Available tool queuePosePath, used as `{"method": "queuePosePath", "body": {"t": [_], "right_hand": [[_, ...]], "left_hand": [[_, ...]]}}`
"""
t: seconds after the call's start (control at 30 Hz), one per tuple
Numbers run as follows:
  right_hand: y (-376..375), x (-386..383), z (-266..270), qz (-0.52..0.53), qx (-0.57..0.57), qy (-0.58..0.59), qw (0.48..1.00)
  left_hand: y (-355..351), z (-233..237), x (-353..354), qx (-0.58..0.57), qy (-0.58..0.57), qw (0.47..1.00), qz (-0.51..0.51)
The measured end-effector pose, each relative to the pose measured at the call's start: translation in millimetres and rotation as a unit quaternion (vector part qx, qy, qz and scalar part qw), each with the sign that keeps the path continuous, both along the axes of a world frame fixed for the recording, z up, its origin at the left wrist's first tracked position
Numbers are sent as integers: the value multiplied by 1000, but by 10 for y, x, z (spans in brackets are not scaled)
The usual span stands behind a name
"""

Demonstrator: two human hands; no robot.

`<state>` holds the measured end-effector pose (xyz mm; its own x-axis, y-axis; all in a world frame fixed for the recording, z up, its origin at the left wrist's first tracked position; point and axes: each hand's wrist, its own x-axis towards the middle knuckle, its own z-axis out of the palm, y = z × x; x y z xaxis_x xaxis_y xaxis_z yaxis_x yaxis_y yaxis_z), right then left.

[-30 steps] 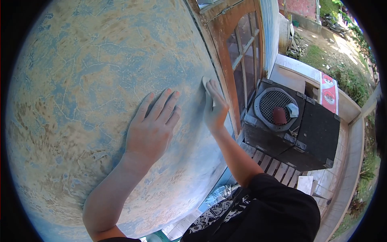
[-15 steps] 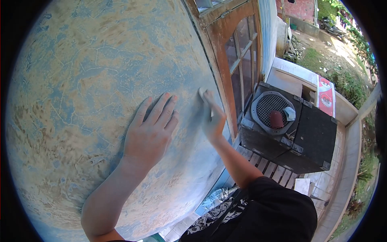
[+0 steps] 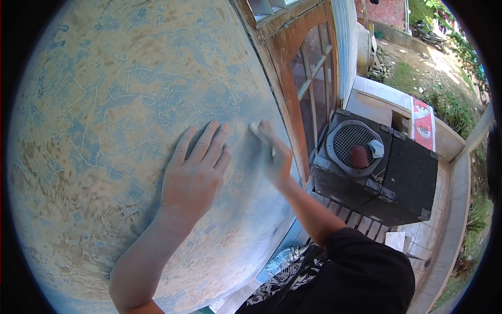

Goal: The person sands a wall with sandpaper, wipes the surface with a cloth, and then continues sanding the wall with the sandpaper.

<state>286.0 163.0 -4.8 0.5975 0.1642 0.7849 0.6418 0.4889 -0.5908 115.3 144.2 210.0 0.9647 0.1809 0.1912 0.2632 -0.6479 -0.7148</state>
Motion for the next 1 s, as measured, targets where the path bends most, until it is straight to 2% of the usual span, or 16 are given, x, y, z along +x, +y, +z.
{"method": "queuePosePath", "body": {"t": [0.07, 0.1, 0.17, 0.27, 0.33, 0.43, 0.5, 0.53, 0.6, 0.63, 0.7, 0.73, 0.8, 0.87, 0.93, 1.0], "right_hand": [[-265, -437, 12, 81, -24, -48, 995], [-351, -513, -43, 82, -25, -47, 995], [-429, -575, -108, 124, -43, -212, 968], [-41, -159, -336, 49, 11, -160, 986], [56, 151, -240, -14, -19, -2, 1000], [82, 62, -81, -68, -30, 45, 996], [-86, -284, -25, 6, -31, 24, 999], [-226, -408, -17, 7, -31, 22, 999], [-431, -599, -25, 103, -63, -111, 986], [-373, -568, -110, 106, -63, -106, 987], [-183, -392, -317, 42, -42, -148, 987], [-169, -347, -295, 41, -39, -143, 988], [-144, -261, -226, 10, -50, 50, 997], [-223, -386, -232, 14, -48, 40, 998], [-260, -614, -225, 65, -19, -31, 997], [-233, -672, -214, 69, -27, -18, 997]], "left_hand": [[-8, 2, 1, 11, 1, 1000, 8], [-16, -2, 0, 10, 2, 1000, 8], [-12, 10, 6, 29, 3, 1000, 10], [-17, -5, -10, 32, 5, 999, 8], [-4, -9, -15, 39, 6, 999, 7], [-2, -23, -23, 41, 1, 999, 12], [1, -9, -24, 41, 1, 999, 12], [-2, -4, -23, 36, 1, 999, 14], [-5, -11, -19, 30, 4, 999, 20], [-8, -15, -18, 25, 2, 999, 21], [-14, -23, -17, 22, 6, 1000, 21], [-13, -33, -19, 26, 3, 1000, 17], [-5, -25, -9, 36, 1, 999, 10], [-11, -34, -14, 24, -2, 1000, 16], [0, -30, -14, 27, -4, 1000, 14], [-3, -34, -17, 26, -7, 1000, 15]]}}
